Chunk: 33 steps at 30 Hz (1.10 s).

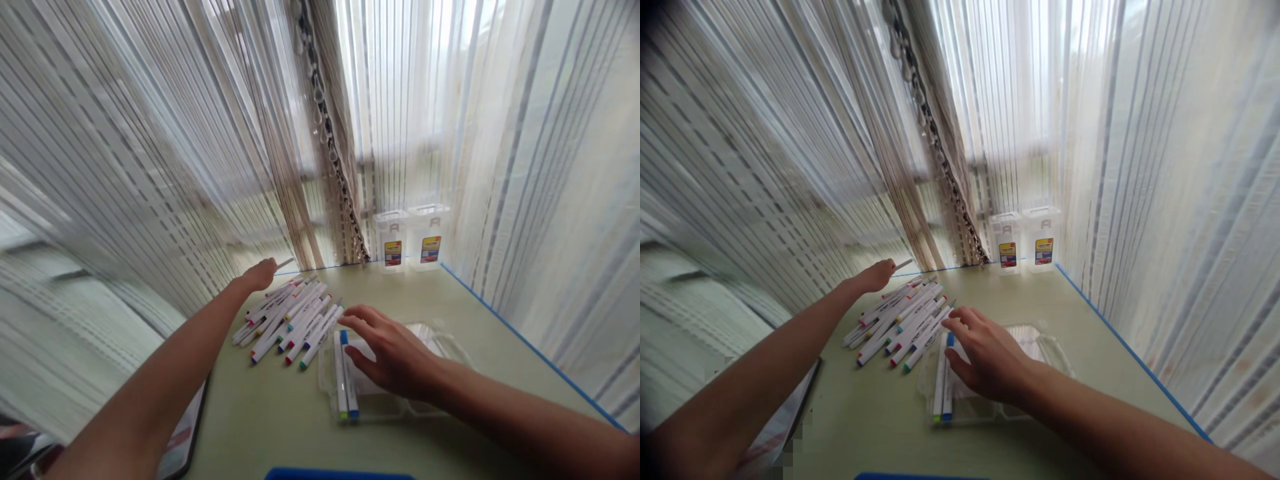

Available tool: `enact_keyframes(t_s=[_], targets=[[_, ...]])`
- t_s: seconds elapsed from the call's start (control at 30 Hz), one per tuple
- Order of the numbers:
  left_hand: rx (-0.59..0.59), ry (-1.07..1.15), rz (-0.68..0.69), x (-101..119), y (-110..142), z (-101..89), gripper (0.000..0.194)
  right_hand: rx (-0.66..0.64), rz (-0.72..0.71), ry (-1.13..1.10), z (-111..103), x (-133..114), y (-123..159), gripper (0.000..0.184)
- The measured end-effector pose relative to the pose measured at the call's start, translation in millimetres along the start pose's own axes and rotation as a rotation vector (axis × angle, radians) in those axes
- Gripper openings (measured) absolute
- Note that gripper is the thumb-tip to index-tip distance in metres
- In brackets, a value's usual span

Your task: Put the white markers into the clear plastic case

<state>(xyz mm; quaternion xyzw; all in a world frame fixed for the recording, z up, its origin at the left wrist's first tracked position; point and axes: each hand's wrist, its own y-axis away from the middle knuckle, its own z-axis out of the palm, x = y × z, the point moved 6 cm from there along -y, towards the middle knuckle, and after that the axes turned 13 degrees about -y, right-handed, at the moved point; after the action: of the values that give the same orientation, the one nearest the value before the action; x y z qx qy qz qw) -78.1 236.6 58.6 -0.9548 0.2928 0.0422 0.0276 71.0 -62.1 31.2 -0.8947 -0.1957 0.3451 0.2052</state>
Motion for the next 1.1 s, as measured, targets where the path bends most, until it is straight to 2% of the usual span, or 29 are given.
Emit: enact_keyframes(t_s=[0.07, 0.13, 0.3, 0.37, 0.4, 0.5, 0.6, 0.7, 0.77, 0.9, 1.1], targets=[[0.069, 0.084, 0.029, 15.1, 10.0, -16.6, 0.023, 0.007, 0.004, 0.000, -1.1, 0.9, -1.1, 0.040], [0.123, 0.189, 0.079, 39.6, 24.1, -30.6, 0.024, 0.023, 0.006, -0.004, -2.9, 2.2, -2.4, 0.039], [0.142, 0.513, 0.264, 122.3, 76.8, -44.1, 0.038, 0.151, 0.087, -0.069, -15.9, 13.8, -6.4, 0.033], [0.034, 0.957, 0.357, 153.0, 100.4, -40.5, 0.035, 0.266, 0.159, -0.133, -27.5, 21.3, -6.9, 0.031], [-0.012, 1.112, 0.367, 164.7, 110.9, -37.0, 0.034, 0.330, 0.185, -0.166, -33.9, 24.2, -6.6, 0.032], [-0.121, 1.305, 0.375, 189.5, 134.5, -20.6, 0.033, 0.465, 0.225, -0.278, -47.9, 29.6, -4.8, 0.037], [-0.136, 1.303, 0.387, 199.8, 145.5, -3.4, 0.031, 0.460, 0.222, -0.403, -46.5, 32.4, -4.5, 0.035], [-0.235, 1.358, 0.380, 205.6, 149.1, 13.5, 0.029, 0.435, 0.214, -0.542, -37.0, 37.6, -5.2, 0.028], [-0.315, 1.454, 0.385, 208.7, 149.7, 20.5, 0.025, 0.478, 0.229, -0.673, -32.6, 44.7, -5.4, 0.026], [-0.442, 1.642, 0.423, 212.6, 148.1, 26.5, 0.015, 0.578, 0.255, -0.880, -30.6, 56.9, -7.0, 0.028], [-0.458, 1.657, 0.409, 207.9, 141.4, 30.7, 0.024, 0.612, 0.267, -0.912, -34.1, 53.9, -6.3, 0.030]])
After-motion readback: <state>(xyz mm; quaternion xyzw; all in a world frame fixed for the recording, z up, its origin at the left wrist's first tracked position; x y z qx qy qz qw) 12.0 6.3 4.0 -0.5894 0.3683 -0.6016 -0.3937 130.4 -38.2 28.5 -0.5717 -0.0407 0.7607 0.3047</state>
